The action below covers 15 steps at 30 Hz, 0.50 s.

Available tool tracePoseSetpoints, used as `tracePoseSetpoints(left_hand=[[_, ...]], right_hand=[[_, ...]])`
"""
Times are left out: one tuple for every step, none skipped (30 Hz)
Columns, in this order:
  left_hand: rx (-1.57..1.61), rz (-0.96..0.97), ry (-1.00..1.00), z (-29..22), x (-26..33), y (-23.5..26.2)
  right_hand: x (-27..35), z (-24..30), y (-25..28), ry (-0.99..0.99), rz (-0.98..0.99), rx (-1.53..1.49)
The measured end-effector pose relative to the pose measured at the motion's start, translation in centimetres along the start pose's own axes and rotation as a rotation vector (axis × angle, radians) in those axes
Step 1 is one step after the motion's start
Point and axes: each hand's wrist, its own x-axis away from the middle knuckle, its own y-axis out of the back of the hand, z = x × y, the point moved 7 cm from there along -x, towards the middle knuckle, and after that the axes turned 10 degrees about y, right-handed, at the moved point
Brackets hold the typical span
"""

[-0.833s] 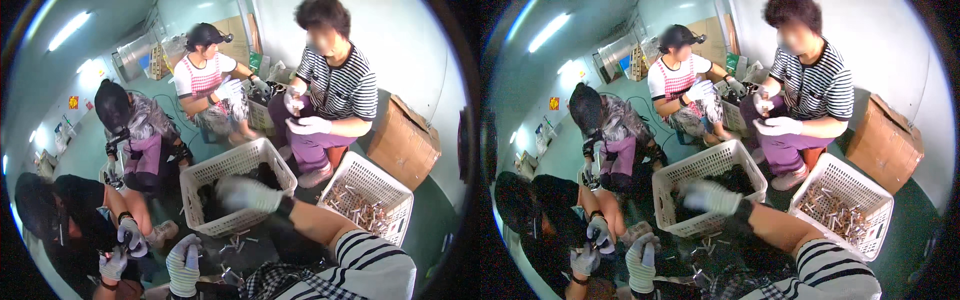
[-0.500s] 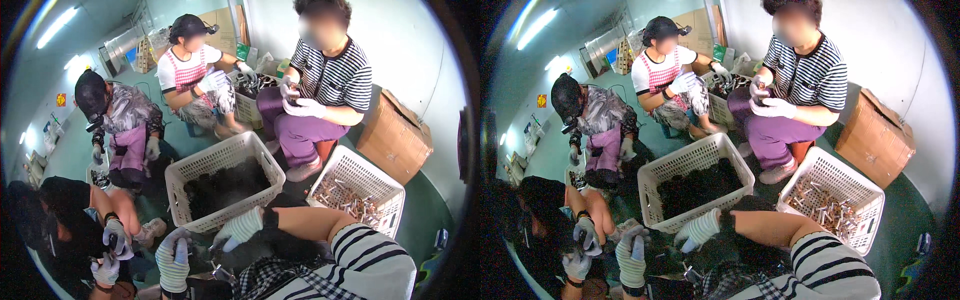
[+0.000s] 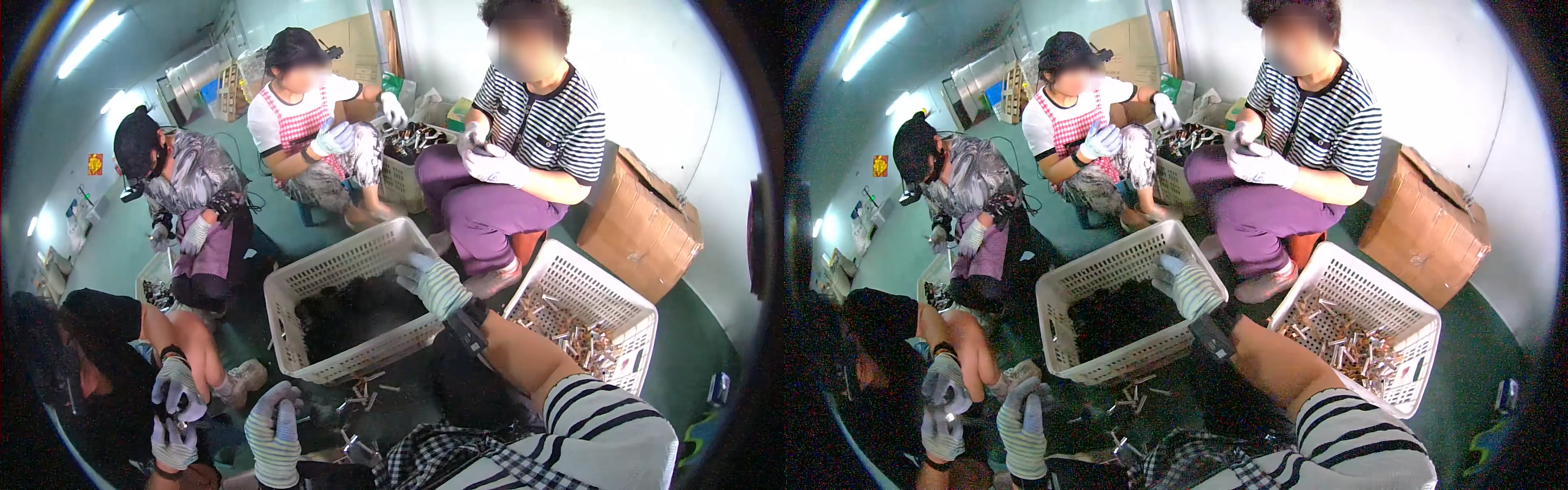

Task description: Inspecting and sorting small black molded rubber or plastic parts and metal components into plastic baskets on a factory floor.

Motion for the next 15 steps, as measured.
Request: tracePoseSetpoints(left_hand=[[0.007, -0.003, 0.02, 0.5, -0.1, 0.2], [0.029, -0.015, 0.034, 0.8, -0.2, 0.2], [0.031, -0.018, 0.039, 0.8, -0.3, 0.2], [0.005, -0.01, 0.019, 0.4, -0.5, -0.1], [-0.021, -0.002, 0.0, 0.1, -0.6, -0.3], [-0.022, -0.001, 0.003, 0.1, -0.7, -0.5], [-0.029, 0.012, 0.003, 0.1, -0.9, -0.8], [-0.036, 0.027, 0.002, 0.1, -0.9, -1.1], [-0.04, 0.032, 0.007, 0.1, -1.0, -1.1], [-0.048, 0.032, -0.002, 0.0, -1.0, -1.0], [-0.056, 0.033, -0.011, -0.1, -1.0, -1.0], [-0.056, 0.039, -0.007, 0.0, -1.0, -1.1], [-0.013, 0.022, 0.017, 0.3, -1.0, -1.0], [0.031, 0.006, 0.041, 0.6, -1.0, -0.8], [0.038, 0.015, 0.039, 0.6, -1.2, -1.1]], right_hand=[[0.1, -0.8, 0.1, -0.049, 0.007, -0.001], [0.1, -1.5, 0.2, -0.099, 0.014, -0.002], [0.4, -1.3, -0.3, -0.104, 0.016, 0.001], [0.9, -0.8, -0.9, -0.066, 0.032, 0.08], [1.0, -0.4, -1.3, -0.03, 0.048, 0.158], [0.8, -0.3, -0.9, -0.032, 0.047, 0.158], [0.4, 0.1, -0.2, -0.005, 0.034, 0.131], [-0.1, 0.4, 0.3, 0.021, 0.021, 0.104], [-0.3, 0.3, 0.6, 0.017, 0.014, 0.102], [-0.4, 0.1, 0.8, 0.003, 0.015, 0.068], [-0.5, 0.1, 1.0, -0.01, 0.015, 0.033], [-0.7, 0.3, 0.8, -0.016, 0.003, 0.012], [-0.8, 0.0, 0.6, -0.017, -0.005, 0.014], [-1.0, -0.3, 0.0, -0.003, 0.052, 0.078], [-1.1, -0.1, -0.5, 0.016, 0.111, 0.147]])
